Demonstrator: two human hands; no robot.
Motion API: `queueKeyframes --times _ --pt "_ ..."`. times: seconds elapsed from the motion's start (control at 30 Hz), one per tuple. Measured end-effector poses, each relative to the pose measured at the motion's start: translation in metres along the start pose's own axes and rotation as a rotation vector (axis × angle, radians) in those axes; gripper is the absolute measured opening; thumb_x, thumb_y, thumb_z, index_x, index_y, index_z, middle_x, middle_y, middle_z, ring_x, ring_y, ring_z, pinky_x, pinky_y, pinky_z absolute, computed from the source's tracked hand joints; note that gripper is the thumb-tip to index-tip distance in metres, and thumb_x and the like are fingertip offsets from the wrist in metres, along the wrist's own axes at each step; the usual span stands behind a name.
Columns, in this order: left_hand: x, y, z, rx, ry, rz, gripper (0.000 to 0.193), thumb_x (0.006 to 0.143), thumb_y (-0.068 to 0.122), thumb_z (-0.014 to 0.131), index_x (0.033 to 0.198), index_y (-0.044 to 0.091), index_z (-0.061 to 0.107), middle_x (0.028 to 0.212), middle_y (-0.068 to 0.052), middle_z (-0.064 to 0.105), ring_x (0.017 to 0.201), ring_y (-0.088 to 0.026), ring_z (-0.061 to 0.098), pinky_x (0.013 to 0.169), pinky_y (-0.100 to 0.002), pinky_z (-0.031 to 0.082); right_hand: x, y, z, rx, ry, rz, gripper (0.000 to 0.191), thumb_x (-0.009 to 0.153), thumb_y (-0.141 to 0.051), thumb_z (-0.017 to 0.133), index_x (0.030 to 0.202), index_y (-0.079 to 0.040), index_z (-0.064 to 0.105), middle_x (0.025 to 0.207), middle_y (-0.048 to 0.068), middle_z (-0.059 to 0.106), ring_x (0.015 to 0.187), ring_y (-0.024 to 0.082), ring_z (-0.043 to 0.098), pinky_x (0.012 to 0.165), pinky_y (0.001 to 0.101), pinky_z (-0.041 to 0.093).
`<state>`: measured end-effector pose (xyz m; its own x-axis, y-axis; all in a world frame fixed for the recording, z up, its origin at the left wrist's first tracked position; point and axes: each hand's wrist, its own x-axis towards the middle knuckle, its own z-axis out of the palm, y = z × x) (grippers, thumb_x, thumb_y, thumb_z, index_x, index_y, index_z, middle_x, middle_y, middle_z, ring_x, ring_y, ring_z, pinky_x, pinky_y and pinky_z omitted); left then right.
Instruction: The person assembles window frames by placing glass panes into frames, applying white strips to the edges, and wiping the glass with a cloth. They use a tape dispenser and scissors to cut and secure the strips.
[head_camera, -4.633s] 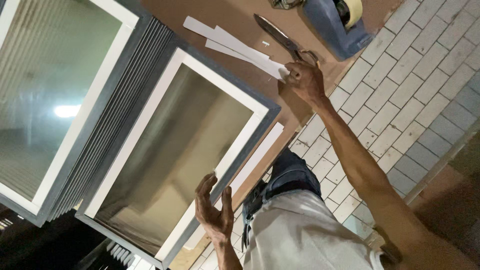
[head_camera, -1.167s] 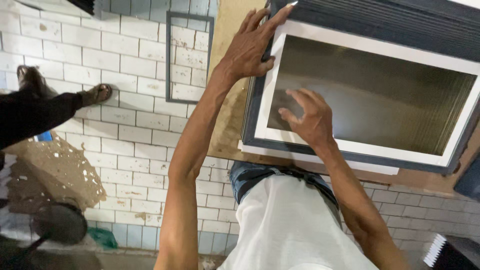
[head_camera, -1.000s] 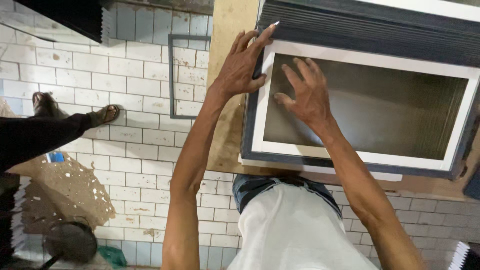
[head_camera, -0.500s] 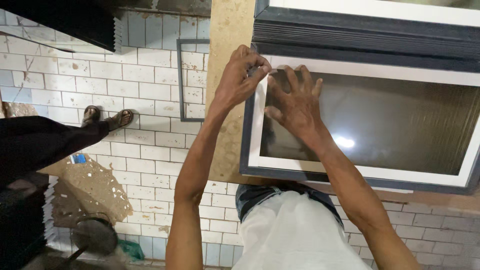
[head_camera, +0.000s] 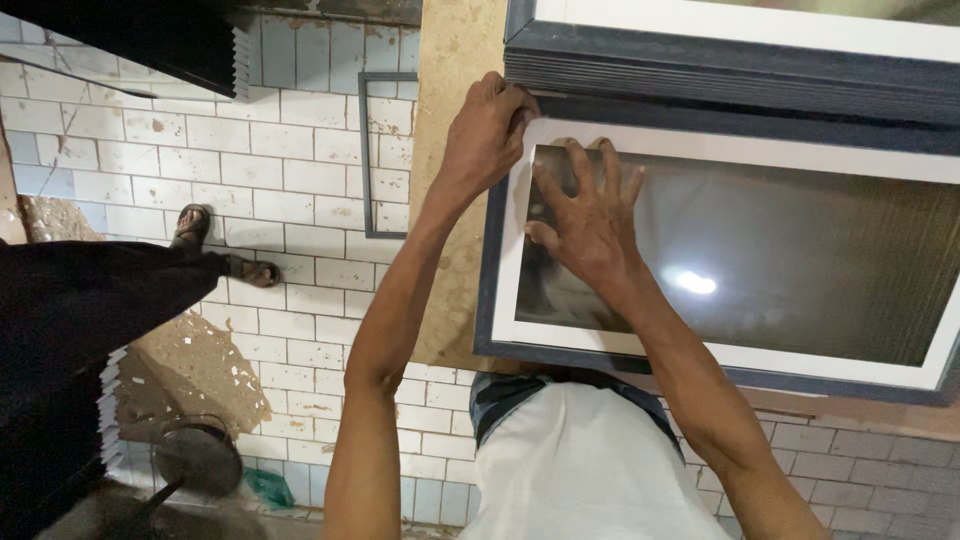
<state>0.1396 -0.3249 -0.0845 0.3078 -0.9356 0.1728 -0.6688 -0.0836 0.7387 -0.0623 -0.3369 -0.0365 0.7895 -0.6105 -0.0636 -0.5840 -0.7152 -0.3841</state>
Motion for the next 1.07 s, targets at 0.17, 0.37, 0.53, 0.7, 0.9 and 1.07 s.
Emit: queueKeyframes --times 0.17,0.37,0.53,0.7,0.9,1.07 --pt "-0.002 0.006 -0.003 0.026 0.043 0.052 0.015 0.083 0.006 0.077 0.096 0.010 0.070 0.098 -0.011 0.058 0.097 -0.033 0.059 0.083 -0.045 0.050 0.000 0.000 -0.001 -0.018 -0.016 -0.005 0.078 0.076 -0.044 0.085 0.144 -0.022 0.057 0.156 0.018 0.034 0.144 0.053 0.024 0.099 0.0889 0.023" --pt "-0.002 0.011 -0.006 0.088 0.085 0.098 0.023 0.079 0.008 0.082 0.098 0.012 0.070 0.101 -0.010 0.058 0.098 -0.031 0.059 0.083 -0.045 0.049 0.003 -0.001 -0.002 -0.018 -0.041 0.020 0.079 0.075 -0.047 0.084 0.145 -0.023 0.057 0.156 0.019 0.033 0.144 0.052 0.022 0.100 0.0886 0.021" --pt "-0.009 0.020 -0.007 0.243 0.156 0.111 0.036 0.078 0.016 0.085 0.111 0.013 0.070 0.103 -0.009 0.057 0.097 -0.029 0.057 0.079 -0.044 0.044 0.006 -0.002 -0.004 -0.017 -0.071 0.045 0.077 0.075 -0.047 0.084 0.143 -0.022 0.058 0.156 0.019 0.033 0.145 0.052 0.022 0.101 0.0879 0.021" --pt "-0.017 0.020 -0.007 0.317 0.214 0.155 0.037 0.088 0.016 0.082 0.123 0.010 0.071 0.103 -0.008 0.055 0.097 -0.027 0.054 0.082 -0.044 0.041 0.007 -0.004 -0.004 -0.033 -0.069 0.036 0.077 0.076 -0.046 0.084 0.144 -0.022 0.058 0.156 0.021 0.033 0.144 0.053 0.021 0.101 0.0879 0.022" --pt "-0.028 0.010 -0.014 0.268 0.138 0.244 0.026 0.093 0.012 0.073 0.117 0.020 0.074 0.108 -0.006 0.056 0.105 -0.026 0.053 0.092 -0.044 0.040 0.008 -0.003 0.000 -0.040 -0.050 0.024 0.080 0.072 -0.047 0.087 0.142 -0.019 0.059 0.156 0.019 0.033 0.146 0.052 0.023 0.101 0.0876 0.024" --pt "-0.028 0.009 -0.023 0.304 0.111 0.303 0.031 0.089 0.016 0.074 0.120 0.020 0.074 0.119 -0.009 0.055 0.113 -0.028 0.050 0.103 -0.051 0.037 0.010 -0.002 0.001 -0.051 -0.062 0.011 0.079 0.074 -0.046 0.087 0.142 -0.018 0.059 0.157 0.018 0.030 0.146 0.053 0.022 0.101 0.0877 0.024"
